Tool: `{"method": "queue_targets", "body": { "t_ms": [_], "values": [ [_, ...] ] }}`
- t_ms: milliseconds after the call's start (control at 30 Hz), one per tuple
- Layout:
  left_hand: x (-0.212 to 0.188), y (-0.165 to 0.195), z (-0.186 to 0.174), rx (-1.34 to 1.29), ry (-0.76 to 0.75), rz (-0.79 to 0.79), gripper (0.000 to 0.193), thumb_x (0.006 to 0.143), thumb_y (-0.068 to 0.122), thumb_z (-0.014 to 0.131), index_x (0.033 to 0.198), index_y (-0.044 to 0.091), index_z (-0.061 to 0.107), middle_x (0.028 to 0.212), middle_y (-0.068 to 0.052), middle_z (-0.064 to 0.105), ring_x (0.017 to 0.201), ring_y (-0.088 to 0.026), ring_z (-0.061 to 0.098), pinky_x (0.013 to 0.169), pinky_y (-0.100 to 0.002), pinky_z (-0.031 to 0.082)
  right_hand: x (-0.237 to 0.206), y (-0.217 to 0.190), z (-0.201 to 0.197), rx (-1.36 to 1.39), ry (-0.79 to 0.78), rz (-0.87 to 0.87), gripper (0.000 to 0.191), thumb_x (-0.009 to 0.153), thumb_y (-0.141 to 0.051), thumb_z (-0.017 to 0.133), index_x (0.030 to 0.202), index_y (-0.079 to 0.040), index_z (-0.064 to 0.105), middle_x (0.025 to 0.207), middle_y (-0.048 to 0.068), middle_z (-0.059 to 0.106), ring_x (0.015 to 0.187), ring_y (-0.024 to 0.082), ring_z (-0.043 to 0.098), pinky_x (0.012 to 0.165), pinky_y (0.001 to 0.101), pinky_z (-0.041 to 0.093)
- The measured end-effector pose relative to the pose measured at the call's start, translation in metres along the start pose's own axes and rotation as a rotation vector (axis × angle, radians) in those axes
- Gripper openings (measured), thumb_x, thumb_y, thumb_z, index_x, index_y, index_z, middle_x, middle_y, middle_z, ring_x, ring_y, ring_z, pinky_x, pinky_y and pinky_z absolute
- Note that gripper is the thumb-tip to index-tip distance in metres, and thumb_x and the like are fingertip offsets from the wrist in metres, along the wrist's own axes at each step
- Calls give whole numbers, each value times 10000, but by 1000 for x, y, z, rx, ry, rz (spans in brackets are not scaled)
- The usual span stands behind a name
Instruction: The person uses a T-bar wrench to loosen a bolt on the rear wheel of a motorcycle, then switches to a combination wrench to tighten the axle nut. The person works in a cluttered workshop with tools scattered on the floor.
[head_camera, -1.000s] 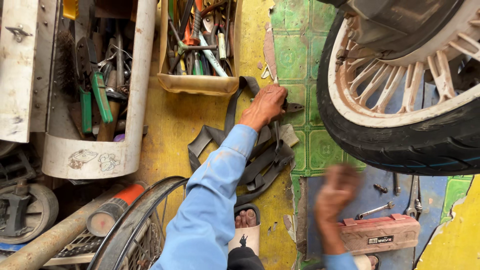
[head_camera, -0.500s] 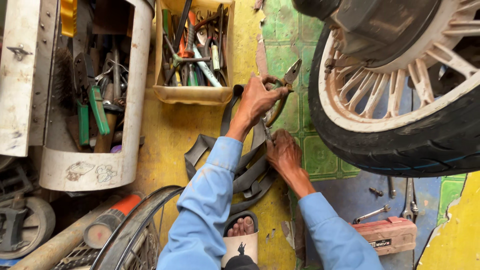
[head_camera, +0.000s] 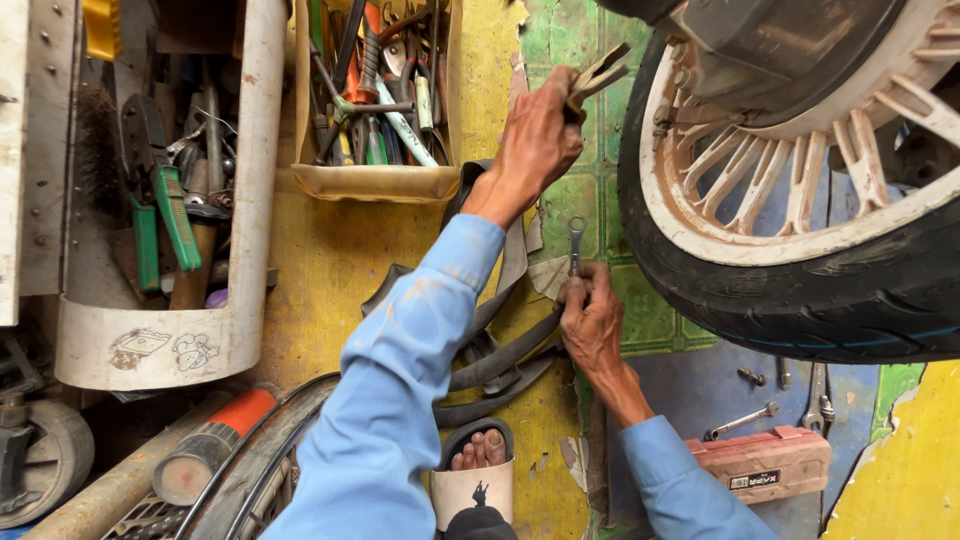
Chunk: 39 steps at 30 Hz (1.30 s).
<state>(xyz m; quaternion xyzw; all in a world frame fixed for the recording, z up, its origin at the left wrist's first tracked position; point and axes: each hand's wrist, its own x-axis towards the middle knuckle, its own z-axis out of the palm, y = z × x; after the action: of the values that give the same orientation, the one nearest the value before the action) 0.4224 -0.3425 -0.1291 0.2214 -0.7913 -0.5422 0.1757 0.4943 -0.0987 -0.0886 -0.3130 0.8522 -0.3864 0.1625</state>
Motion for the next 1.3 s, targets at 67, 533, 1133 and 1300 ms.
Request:
{"method": "queue_targets", "body": {
  "t_ms": [67, 533, 1133, 1300],
  "values": [
    [0, 0, -1, 24, 2, 51, 284, 880, 25, 471, 1158, 77, 499, 900, -98, 562, 758, -212, 542, 718, -411, 562, -3, -5, -3, 48, 30, -1, 179, 1047, -201, 488, 1086, -26, 494, 693, 43, 615, 589, 136, 573, 560, 358, 491],
    [-18, 39, -38, -394, -330, -408, 265, 922, 236, 739, 898, -27, 718, 744, -81, 716, 656, -209, 713, 628, -389, 616, 27, -18, -7, -197, -177, 273, 287, 1020, -312, 574, 977, -46, 675, 629, 156, 584, 533, 240, 533, 550, 455, 433],
    [-26, 20, -4, 229, -357, -276, 281, 763, 184, 749, 891, -65, 727, 850, -260, 734, 816, -360, 742, 773, -409, 604, 19, -2, -6, -71, -38, 126, 522, 1052, -420, 533, 1377, -12, 554, 1241, 254, 664, 1132, 327, 643, 923, 464, 522],
    [-20, 49, -15, 148, -371, -220, 360, 715, 172, 749, 999, -42, 694, 798, -231, 734, 750, -336, 753, 713, -399, 612, 42, -21, -2, 524, -122, 337, 375, 1069, -357, 488, 1221, -44, 628, 1003, 125, 743, 878, 195, 734, 747, 327, 598]
  ]
}}
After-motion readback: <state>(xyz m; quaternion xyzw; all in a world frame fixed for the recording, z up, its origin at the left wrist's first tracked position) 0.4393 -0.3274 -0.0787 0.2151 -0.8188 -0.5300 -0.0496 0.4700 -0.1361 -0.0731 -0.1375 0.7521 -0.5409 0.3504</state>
